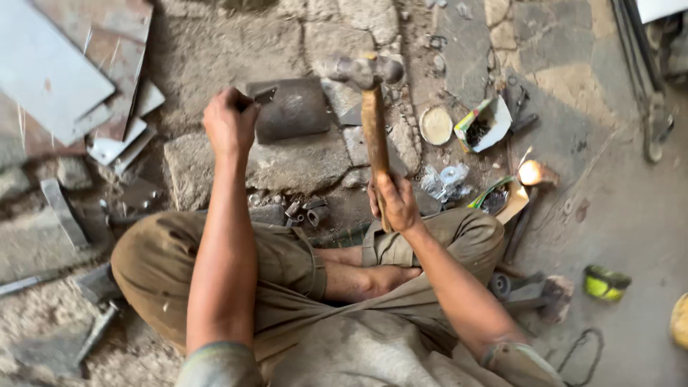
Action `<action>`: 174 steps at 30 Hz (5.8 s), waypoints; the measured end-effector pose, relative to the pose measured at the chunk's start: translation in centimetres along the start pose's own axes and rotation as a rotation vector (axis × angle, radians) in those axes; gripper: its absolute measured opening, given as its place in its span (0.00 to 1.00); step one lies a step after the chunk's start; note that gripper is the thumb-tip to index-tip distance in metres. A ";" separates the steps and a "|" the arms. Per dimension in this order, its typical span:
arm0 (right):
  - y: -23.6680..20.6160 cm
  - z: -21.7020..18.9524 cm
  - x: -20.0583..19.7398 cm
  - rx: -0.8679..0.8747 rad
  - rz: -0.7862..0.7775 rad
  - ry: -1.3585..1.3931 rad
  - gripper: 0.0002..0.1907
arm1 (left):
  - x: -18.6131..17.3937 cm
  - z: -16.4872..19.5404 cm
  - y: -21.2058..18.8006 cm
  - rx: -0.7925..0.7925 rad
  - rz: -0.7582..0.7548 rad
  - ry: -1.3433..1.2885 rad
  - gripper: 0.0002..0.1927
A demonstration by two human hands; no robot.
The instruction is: The person sits on the floor and uses a hammer and a metal punch to create holes in small rectangular metal plates. They repeatedly position the punch on the plate, strike it with the hammer, and then move the finished piece aside to work on the next one.
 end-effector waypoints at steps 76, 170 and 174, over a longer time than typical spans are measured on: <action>2.0 4.3 1.7 0.422 -0.041 -0.424 0.30 | 2.8 -1.2 -1.2 -0.316 -0.137 -0.012 0.34; 5.0 -8.4 4.2 -0.714 0.061 -0.218 0.18 | 3.4 1.0 -0.3 0.337 -0.285 0.551 0.46; 8.1 -2.1 3.7 0.136 -0.110 -0.490 0.21 | 3.9 1.5 -0.3 0.347 -0.358 0.634 0.44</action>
Point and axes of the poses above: each hand's wrist, its own y-axis towards the middle knuckle, its own x-axis out of the palm, z = x × y, the point moved 8 cm from there along y, towards the middle knuckle, and after that the axes turned 1 degree about -y, right-handed, at the moved point
